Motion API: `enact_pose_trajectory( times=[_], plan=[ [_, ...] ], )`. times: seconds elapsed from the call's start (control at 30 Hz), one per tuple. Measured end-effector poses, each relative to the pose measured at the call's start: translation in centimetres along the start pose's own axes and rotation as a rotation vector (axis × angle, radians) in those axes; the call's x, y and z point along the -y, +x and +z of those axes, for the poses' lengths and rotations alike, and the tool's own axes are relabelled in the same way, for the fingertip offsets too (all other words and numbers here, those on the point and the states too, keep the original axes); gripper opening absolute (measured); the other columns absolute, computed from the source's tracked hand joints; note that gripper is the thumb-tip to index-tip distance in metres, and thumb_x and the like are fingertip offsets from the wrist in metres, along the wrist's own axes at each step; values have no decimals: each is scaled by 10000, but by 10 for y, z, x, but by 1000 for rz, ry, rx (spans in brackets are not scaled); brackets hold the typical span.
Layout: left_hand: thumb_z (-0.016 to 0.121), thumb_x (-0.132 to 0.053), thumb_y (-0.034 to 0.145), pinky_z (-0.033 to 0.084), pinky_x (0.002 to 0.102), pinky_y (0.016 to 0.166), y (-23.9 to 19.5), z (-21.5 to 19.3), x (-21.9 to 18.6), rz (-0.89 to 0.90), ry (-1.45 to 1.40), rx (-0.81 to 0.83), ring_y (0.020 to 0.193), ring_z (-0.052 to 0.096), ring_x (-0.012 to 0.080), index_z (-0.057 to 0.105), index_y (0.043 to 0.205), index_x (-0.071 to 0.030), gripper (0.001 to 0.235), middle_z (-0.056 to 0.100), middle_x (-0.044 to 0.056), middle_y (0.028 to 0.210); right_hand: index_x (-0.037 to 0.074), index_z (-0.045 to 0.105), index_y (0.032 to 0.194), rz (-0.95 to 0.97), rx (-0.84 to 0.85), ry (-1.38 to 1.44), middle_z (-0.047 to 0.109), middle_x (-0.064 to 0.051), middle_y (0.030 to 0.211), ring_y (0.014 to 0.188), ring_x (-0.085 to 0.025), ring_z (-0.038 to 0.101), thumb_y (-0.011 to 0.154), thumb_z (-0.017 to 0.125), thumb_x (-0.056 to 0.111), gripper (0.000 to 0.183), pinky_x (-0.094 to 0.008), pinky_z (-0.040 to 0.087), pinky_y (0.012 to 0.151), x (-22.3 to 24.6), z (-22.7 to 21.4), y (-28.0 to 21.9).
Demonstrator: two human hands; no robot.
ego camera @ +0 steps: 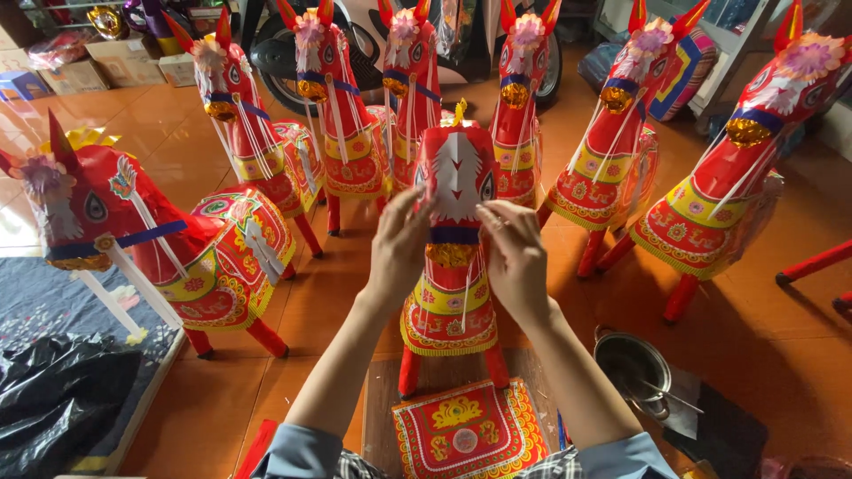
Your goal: Decorating traditional paper horse models by applying glue and attaching paper ornaments.
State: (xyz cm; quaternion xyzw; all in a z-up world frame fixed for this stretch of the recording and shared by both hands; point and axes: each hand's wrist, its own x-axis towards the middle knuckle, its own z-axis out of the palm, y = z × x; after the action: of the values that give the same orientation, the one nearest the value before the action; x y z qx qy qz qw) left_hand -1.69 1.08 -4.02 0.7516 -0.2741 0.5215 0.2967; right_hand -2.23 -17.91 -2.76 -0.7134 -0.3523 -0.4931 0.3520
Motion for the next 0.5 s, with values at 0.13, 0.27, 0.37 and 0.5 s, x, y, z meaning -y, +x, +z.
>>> enact_pose_trajectory(
  times=[0.13, 0.27, 0.37, 0.5],
  plan=[
    [479, 49, 938, 478, 433, 1039, -10, -4, -7, 126, 100, 15, 1233, 563, 347, 602, 1306, -33, 396, 560, 162, 1351, 41, 672, 1172, -48, 64, -43, 635, -104, 1169, 1138, -268, 569, 840, 508, -181, 432, -378, 458, 940, 9, -1, -3],
    [468, 64, 937, 487, 432, 1026, -6, -5, -9, 137, 97, 22, 1217, 575, 353, 602, 1302, -12, 397, 572, 189, 1331, 41, 680, 1159, -36, 58, -35, 638, -104, 1165, 1127, -269, 567, 842, 514, -172, 416, -376, 447, 930, -7, 6, -4],
    [479, 40, 945, 470, 415, 1044, -7, -4, -8, 138, 93, 13, 1235, 567, 334, 599, 1310, -24, 389, 561, 172, 1357, 48, 643, 1197, -44, 30, -14, 627, -116, 1152, 1130, -260, 551, 881, 472, -141, 406, -373, 430, 968, -32, 16, 2],
    [457, 74, 937, 472, 409, 1035, -8, -4, -9, 145, 60, 0, 1233, 561, 359, 597, 1292, 11, 387, 559, 190, 1350, 42, 617, 1244, -22, 52, -17, 564, -152, 1287, 1239, -294, 482, 948, 475, -65, 345, -417, 365, 1051, -35, 17, 24]
  ],
)
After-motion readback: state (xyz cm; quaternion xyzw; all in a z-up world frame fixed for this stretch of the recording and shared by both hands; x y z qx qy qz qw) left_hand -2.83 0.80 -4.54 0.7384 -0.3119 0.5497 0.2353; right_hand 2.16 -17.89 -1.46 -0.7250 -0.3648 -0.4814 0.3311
